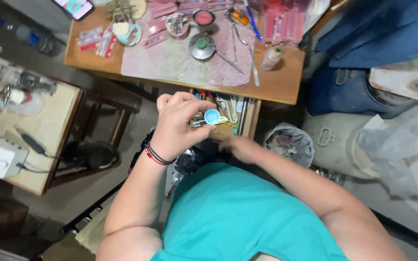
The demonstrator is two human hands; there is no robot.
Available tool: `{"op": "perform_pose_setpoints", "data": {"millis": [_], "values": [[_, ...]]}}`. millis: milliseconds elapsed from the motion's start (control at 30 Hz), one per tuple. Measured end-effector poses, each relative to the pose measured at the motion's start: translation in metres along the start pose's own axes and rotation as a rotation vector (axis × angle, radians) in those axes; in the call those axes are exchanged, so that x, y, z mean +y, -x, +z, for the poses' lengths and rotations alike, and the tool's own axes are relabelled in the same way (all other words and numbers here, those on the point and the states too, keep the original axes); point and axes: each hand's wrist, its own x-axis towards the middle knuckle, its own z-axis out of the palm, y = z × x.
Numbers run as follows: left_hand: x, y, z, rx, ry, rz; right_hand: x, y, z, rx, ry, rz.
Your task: The person is preparing dental molds by applying a liquid coating to their interior surfaces using a small brush at a laboratory workbench.
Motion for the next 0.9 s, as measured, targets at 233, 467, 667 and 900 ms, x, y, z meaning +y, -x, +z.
{"op": "perform_pose_setpoints", "data": {"millis": [233,467,667,900], "values": [[0.001,-0.021,0.015,-0.088,0.010,0.080,0.033,0.031,-0.002,0.233,0.238,-0.458],[0.006,-0.043,0.037,-0.174,0.048,0.111,0.097,-0.006,-0.021,0.526,0.293,-0.314],[0.014,-0.070,0.085,-0.362,0.095,0.240,0.073,0.082,-0.027,1.003,-0.016,0.017],[0.092,-0.088,0.195,-0.724,0.209,0.522,0.012,0.299,0.034,1.755,-0.241,0.364]]}}
